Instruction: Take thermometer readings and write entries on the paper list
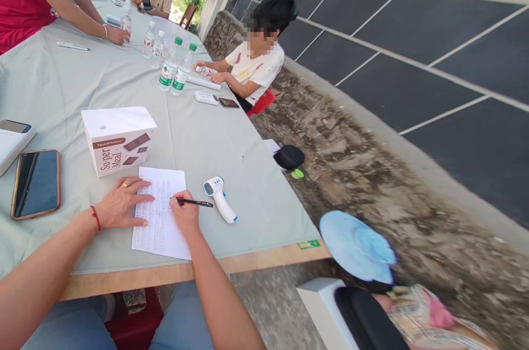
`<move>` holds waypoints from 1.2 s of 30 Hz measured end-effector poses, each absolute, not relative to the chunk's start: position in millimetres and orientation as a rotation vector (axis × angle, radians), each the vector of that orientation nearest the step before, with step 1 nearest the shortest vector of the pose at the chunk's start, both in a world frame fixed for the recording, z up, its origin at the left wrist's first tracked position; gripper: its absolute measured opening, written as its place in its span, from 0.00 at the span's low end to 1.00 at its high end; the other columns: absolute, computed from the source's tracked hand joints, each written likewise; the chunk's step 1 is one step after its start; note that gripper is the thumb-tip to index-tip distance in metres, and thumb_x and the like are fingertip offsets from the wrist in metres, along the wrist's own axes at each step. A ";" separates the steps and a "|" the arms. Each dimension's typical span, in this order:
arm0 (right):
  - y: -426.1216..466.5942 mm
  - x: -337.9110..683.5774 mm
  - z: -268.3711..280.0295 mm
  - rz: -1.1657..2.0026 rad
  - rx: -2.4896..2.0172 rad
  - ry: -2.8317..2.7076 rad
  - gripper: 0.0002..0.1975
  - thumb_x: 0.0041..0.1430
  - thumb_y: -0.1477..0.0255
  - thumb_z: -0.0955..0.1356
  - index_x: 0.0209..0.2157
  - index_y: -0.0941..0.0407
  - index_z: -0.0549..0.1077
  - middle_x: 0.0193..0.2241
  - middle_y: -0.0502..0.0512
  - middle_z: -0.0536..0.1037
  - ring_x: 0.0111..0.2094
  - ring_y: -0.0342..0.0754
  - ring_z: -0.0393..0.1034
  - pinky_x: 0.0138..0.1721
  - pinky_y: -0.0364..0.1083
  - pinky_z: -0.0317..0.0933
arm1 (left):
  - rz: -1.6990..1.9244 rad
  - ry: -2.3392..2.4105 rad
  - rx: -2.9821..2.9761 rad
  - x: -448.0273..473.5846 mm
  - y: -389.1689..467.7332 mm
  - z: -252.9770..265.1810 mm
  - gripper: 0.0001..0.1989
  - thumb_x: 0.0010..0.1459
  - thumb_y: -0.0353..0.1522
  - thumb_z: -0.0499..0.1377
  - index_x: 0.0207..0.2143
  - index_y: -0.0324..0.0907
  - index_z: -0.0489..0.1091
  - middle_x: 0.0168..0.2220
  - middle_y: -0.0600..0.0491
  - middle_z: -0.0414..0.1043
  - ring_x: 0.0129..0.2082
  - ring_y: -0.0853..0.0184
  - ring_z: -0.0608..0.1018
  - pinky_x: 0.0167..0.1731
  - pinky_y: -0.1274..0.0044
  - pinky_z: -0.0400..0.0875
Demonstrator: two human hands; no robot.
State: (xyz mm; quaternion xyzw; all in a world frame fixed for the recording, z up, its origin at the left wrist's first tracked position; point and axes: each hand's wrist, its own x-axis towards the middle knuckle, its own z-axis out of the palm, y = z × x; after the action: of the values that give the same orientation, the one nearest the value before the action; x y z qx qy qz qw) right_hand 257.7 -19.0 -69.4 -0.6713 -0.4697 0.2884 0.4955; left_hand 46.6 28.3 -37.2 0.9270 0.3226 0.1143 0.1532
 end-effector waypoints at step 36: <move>-20.9 319.0 -66.6 -0.173 -1.924 -1.803 0.22 0.61 0.78 0.59 0.56 0.54 0.68 0.49 0.62 0.71 0.51 0.55 0.65 0.50 0.53 0.59 | 1.455 1.401 1.530 -0.3 79.7 -27.8 0.38 0.41 0.42 0.69 0.52 0.40 0.59 0.49 0.44 0.67 0.51 0.53 0.71 0.50 0.62 0.67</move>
State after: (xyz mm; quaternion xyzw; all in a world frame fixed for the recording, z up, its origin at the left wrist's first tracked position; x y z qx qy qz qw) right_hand 319.0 -20.9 -66.6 -0.7056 -0.6611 -0.0634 0.2472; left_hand -0.3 79.7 -27.8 0.5760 0.5276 0.5479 0.2994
